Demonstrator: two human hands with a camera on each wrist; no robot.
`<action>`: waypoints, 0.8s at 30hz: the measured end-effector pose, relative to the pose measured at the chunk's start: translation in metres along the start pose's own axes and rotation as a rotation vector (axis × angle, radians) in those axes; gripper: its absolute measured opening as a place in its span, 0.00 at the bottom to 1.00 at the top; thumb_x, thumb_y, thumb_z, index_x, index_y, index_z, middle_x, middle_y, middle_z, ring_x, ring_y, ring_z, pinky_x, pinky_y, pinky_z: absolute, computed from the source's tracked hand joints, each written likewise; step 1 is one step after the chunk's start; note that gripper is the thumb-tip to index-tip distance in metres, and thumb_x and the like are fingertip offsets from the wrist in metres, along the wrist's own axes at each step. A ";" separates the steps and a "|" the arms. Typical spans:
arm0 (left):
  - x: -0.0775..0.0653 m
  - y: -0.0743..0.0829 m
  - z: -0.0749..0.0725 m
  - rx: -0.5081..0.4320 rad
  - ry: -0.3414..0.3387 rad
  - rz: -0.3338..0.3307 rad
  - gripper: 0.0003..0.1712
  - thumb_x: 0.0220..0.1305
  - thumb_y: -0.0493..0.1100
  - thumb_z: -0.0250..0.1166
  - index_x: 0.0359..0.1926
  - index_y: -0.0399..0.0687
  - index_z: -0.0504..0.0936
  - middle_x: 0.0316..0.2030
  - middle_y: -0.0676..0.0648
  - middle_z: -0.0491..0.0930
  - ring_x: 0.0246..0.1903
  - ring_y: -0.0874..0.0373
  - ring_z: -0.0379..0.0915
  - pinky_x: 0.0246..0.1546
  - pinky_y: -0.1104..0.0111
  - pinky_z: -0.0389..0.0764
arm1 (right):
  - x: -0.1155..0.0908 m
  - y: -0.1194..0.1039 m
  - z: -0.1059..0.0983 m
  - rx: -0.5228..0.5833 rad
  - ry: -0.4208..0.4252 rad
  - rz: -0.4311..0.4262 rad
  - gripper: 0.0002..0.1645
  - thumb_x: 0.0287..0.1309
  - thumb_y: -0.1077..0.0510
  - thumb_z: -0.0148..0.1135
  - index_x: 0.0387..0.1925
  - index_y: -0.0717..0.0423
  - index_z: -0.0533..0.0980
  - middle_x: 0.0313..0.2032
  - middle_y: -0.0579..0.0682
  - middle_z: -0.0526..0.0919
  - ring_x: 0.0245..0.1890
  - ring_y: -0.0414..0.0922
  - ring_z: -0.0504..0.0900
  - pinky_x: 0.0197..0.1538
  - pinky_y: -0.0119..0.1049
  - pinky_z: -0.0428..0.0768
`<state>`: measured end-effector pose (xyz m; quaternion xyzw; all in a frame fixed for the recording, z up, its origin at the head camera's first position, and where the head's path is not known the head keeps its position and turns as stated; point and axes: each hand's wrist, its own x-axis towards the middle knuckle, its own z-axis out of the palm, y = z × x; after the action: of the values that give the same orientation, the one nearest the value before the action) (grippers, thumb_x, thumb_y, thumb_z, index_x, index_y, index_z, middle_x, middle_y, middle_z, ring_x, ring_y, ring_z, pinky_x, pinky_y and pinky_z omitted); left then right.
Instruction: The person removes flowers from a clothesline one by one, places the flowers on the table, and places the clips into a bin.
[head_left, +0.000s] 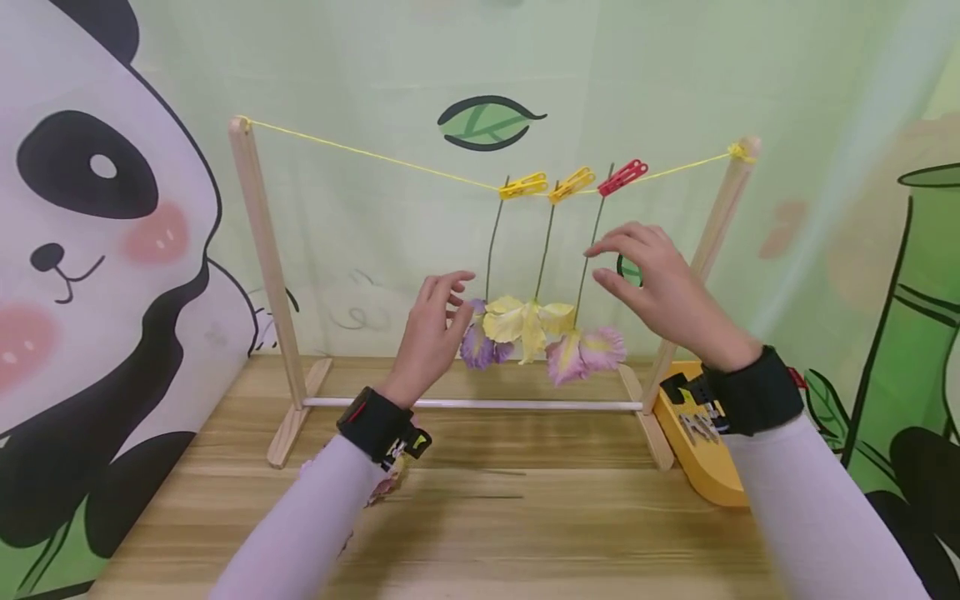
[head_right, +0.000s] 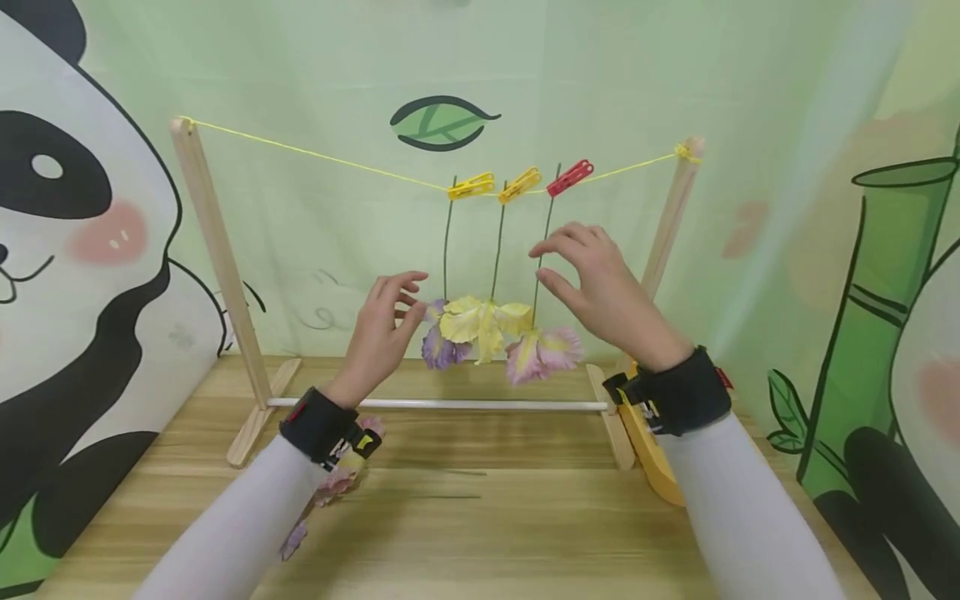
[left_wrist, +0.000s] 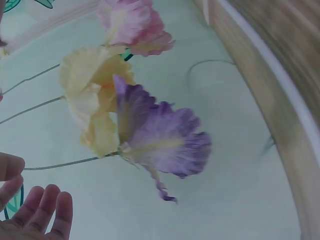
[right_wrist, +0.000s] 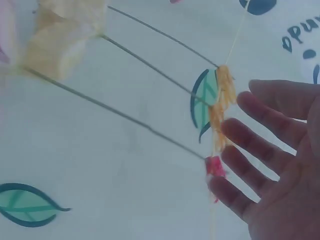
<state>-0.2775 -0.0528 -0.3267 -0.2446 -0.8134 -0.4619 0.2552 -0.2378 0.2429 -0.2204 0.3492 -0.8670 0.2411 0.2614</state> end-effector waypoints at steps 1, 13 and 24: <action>0.004 0.002 0.000 -0.001 0.006 -0.001 0.22 0.78 0.35 0.58 0.69 0.41 0.73 0.55 0.36 0.72 0.51 0.46 0.75 0.54 0.56 0.80 | 0.008 -0.003 0.000 -0.011 0.018 -0.021 0.14 0.70 0.65 0.65 0.55 0.63 0.80 0.53 0.60 0.78 0.55 0.59 0.71 0.59 0.54 0.68; 0.041 0.017 -0.002 0.018 0.056 0.015 0.26 0.78 0.37 0.58 0.74 0.42 0.67 0.61 0.37 0.66 0.57 0.45 0.70 0.56 0.57 0.75 | 0.071 -0.014 0.004 -0.117 0.046 -0.022 0.25 0.67 0.61 0.70 0.62 0.63 0.76 0.60 0.62 0.74 0.68 0.61 0.64 0.72 0.58 0.58; 0.058 0.023 0.008 -0.020 -0.024 -0.052 0.30 0.79 0.38 0.57 0.77 0.46 0.62 0.67 0.38 0.73 0.64 0.45 0.72 0.63 0.55 0.75 | 0.104 -0.015 0.009 -0.251 -0.054 0.014 0.29 0.70 0.56 0.67 0.67 0.64 0.73 0.64 0.62 0.74 0.72 0.60 0.62 0.78 0.53 0.52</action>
<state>-0.3079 -0.0261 -0.2787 -0.2313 -0.8179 -0.4735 0.2310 -0.2935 0.1777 -0.1594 0.3138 -0.8994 0.1229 0.2782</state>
